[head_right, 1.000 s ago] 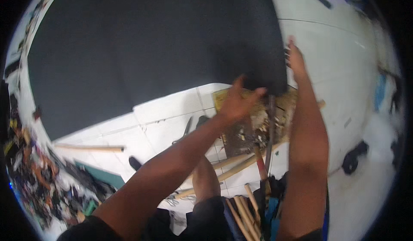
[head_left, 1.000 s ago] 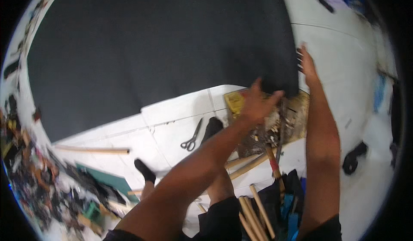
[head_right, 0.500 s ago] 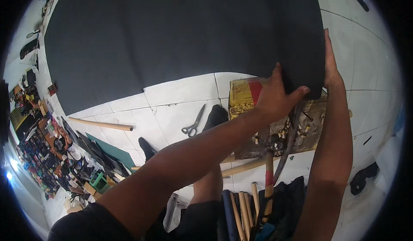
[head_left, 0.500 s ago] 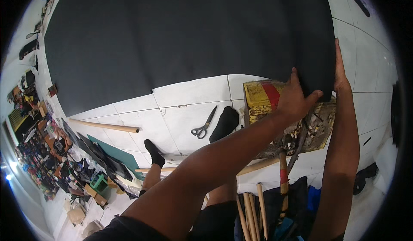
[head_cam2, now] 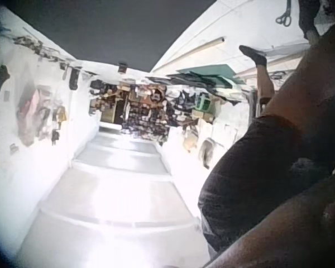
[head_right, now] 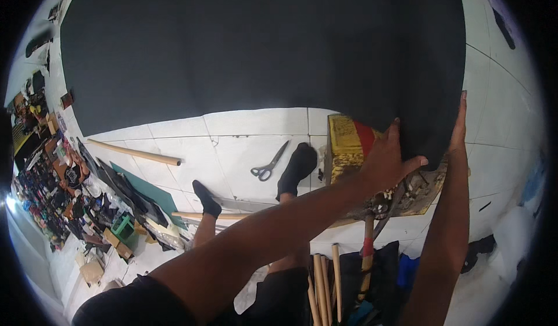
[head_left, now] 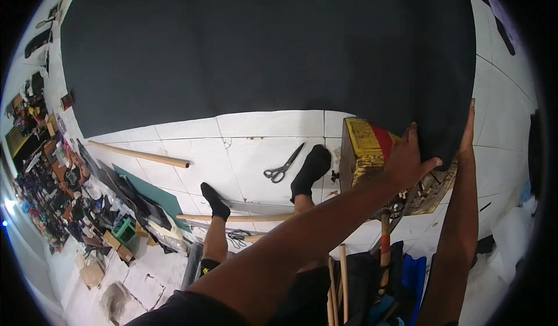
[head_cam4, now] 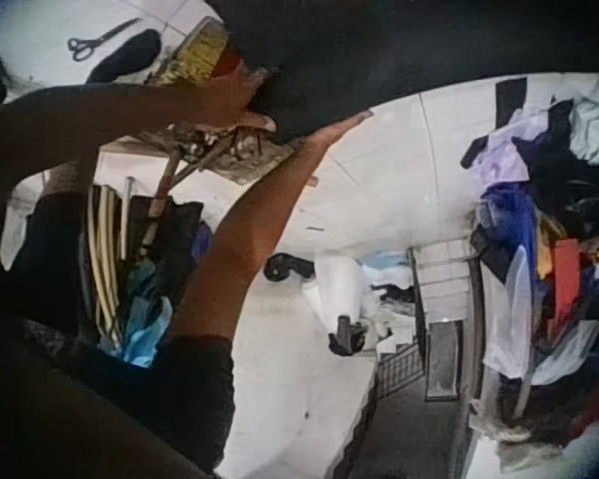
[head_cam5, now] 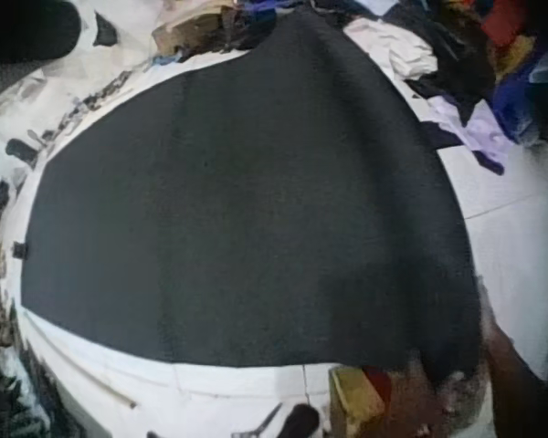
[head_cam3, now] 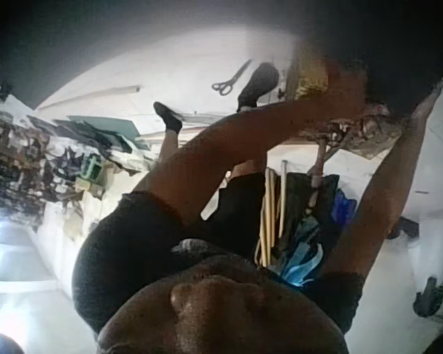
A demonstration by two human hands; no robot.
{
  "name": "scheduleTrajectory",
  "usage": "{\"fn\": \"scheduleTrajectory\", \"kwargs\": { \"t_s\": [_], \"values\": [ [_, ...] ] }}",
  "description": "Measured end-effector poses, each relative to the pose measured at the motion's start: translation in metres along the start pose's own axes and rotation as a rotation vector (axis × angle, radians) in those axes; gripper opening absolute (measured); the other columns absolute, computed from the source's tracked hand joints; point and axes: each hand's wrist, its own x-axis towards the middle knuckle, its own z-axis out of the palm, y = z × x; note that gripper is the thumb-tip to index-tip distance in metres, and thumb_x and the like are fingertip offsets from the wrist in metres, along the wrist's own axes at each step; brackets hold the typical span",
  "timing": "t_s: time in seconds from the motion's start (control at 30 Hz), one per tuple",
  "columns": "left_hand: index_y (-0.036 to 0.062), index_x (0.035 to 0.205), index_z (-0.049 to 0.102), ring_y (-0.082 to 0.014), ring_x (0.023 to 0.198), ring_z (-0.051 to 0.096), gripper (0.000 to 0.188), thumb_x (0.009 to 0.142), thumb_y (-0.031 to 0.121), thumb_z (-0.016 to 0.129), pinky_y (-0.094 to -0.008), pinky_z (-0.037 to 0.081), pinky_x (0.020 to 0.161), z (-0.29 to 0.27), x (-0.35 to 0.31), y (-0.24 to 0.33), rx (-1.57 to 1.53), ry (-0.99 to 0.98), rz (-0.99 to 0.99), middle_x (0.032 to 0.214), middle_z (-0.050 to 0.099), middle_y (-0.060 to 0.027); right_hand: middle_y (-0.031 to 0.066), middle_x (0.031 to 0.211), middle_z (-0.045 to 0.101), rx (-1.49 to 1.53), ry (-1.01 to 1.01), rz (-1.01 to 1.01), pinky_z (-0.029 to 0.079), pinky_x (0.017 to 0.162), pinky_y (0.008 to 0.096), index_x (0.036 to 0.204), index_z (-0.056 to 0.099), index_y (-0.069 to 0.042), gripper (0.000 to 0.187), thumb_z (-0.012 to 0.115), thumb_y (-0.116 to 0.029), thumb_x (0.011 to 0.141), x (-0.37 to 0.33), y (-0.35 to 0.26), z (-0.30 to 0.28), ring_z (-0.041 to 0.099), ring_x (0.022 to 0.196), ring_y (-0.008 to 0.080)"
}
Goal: The person cuts a large piece of black fabric using shears while sitting on the floor, then aligns and folds the fabric.
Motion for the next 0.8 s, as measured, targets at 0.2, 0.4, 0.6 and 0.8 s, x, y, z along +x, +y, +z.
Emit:
{"fn": "scheduleTrajectory", "kwargs": {
  "t_s": [0.2,0.4,0.6,0.8],
  "values": [
    [-0.0003,0.138,0.045,-0.0398,0.125,0.051,0.063,0.091,0.035,0.066,-0.0472,0.041,0.106,-0.069,-0.065,-0.051,-0.139,0.263,0.129,0.134,0.051,-0.0230,0.0204,0.137,0.053,-0.720,0.301,-0.187,0.044,0.103,0.0406,0.136,0.055,0.000,0.074,0.037,-0.062,0.100,-0.002,0.001,-0.011,0.060,0.114,0.0305],
    [0.0014,0.120,0.061,-0.0340,0.109,0.061,0.042,0.087,0.025,0.073,-0.0400,0.050,0.093,-0.208,-0.238,-0.245,0.063,0.382,-0.162,0.120,0.061,-0.0185,0.0210,0.128,0.057,-1.059,0.736,-0.797,0.043,0.102,0.0411,0.132,0.056,0.002,0.049,0.058,-0.031,0.097,-0.083,0.014,0.054,0.060,0.110,0.0321],
    [-0.0002,0.099,0.067,-0.0360,0.094,0.066,0.031,0.088,0.028,0.070,-0.0409,0.052,0.086,-0.366,-0.421,-0.402,0.300,0.156,-0.353,0.097,0.069,-0.0182,0.0185,0.121,0.059,-0.962,0.380,-0.724,0.041,0.103,0.0451,0.122,0.058,0.000,0.035,0.062,-0.019,0.093,-0.256,0.102,0.199,0.056,0.115,0.0365],
    [0.0005,0.107,0.065,-0.0347,0.094,0.067,0.035,0.085,0.027,0.071,-0.0445,0.053,0.083,-0.472,-0.520,-0.416,0.379,0.328,-0.440,0.099,0.070,-0.0190,0.0139,0.109,0.067,-0.952,0.158,-0.341,0.052,0.081,0.0353,0.115,0.065,-0.001,0.029,0.065,-0.023,0.096,-0.413,0.227,0.199,0.064,0.099,0.0215]
  ]
}}
